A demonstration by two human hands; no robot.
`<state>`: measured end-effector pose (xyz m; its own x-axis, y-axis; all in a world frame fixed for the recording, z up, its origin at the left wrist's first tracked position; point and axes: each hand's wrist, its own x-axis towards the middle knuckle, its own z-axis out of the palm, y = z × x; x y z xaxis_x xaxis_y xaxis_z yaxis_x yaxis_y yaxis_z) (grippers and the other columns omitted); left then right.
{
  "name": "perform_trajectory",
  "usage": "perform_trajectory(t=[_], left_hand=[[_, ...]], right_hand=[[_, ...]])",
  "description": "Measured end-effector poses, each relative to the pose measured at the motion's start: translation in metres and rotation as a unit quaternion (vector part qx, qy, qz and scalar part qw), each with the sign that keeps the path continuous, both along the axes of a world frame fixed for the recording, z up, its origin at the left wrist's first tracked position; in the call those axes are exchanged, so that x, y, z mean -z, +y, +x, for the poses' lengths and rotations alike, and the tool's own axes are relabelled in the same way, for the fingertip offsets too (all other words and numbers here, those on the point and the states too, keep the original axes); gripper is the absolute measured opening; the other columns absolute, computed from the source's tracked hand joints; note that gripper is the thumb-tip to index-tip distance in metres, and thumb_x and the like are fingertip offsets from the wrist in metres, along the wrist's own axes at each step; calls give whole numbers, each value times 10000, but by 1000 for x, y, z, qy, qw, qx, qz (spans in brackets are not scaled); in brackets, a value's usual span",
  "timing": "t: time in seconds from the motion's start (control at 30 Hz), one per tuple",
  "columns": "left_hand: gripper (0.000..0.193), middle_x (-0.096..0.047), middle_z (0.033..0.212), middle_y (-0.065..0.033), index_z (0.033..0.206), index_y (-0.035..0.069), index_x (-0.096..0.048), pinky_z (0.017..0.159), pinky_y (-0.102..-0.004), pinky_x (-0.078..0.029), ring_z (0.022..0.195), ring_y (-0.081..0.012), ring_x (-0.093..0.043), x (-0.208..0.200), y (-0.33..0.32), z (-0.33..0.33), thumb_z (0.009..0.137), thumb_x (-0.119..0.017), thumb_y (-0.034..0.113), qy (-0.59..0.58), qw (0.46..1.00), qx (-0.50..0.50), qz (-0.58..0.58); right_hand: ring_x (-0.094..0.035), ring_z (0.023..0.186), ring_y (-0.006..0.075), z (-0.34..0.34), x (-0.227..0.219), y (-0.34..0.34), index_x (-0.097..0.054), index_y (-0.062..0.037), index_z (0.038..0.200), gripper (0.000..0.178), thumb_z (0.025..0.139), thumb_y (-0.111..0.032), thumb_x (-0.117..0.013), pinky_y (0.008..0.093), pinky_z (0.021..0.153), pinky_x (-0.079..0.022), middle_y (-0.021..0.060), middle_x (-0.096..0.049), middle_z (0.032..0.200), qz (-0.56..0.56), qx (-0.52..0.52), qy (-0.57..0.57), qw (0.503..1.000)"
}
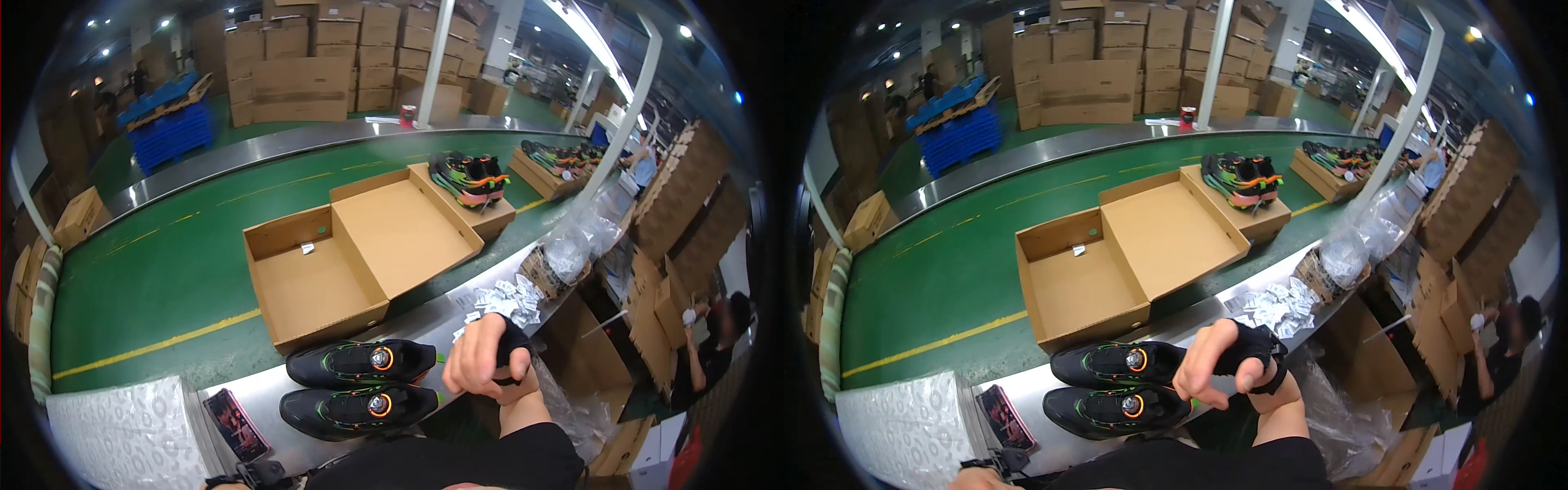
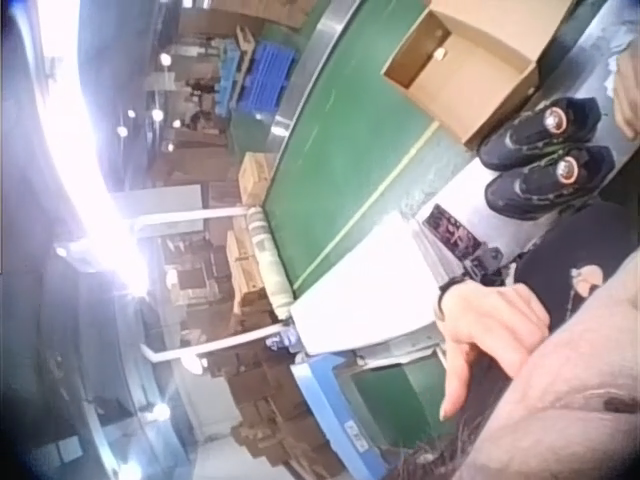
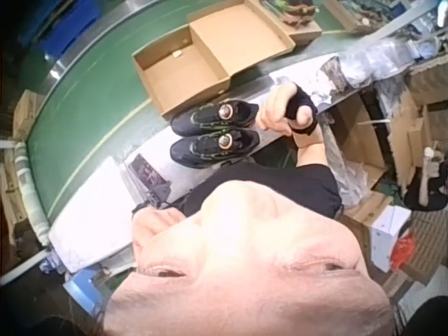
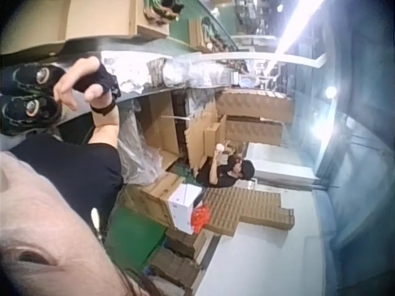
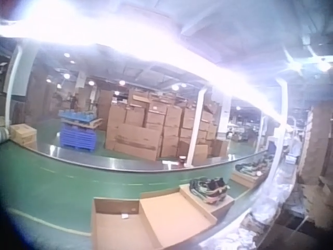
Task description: The recorder is shown packing multiple pairs of shoes into boxes on a factory assembly line.
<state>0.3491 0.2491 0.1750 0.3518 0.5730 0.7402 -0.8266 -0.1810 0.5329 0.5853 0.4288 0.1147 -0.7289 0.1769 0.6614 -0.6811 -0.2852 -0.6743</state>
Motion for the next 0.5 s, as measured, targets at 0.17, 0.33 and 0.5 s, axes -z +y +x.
perform_trajectory(t=[0.17,0.33,0.5], left_hand=[[201,-486,680,-106,747,60,-557,429,-327,-320,492,-226,-434,29,1,-1,854,-489,216,0,995,-28,-94],[227,-538,748,-127,821,33,-580,464,-349,-370,533,-248,-494,36,15,-25,851,-486,237,57,971,168,160],[263,-557,795,-136,869,26,-583,482,-367,-387,567,-263,-520,23,20,-39,851,-488,270,49,927,208,308]], right_hand=[[-528,535,180,13,12,23,-518,70,1083,438,769,-219,-617,360,673,-431,102,-563,607,-10,13,-94,995],[-520,591,146,3,24,31,-490,77,1112,478,757,-216,-619,294,654,-422,99,-571,664,-26,-14,-155,987],[-521,604,128,3,26,27,-489,67,1116,497,751,-236,-638,229,544,-413,99,-579,695,-55,8,-192,980]])
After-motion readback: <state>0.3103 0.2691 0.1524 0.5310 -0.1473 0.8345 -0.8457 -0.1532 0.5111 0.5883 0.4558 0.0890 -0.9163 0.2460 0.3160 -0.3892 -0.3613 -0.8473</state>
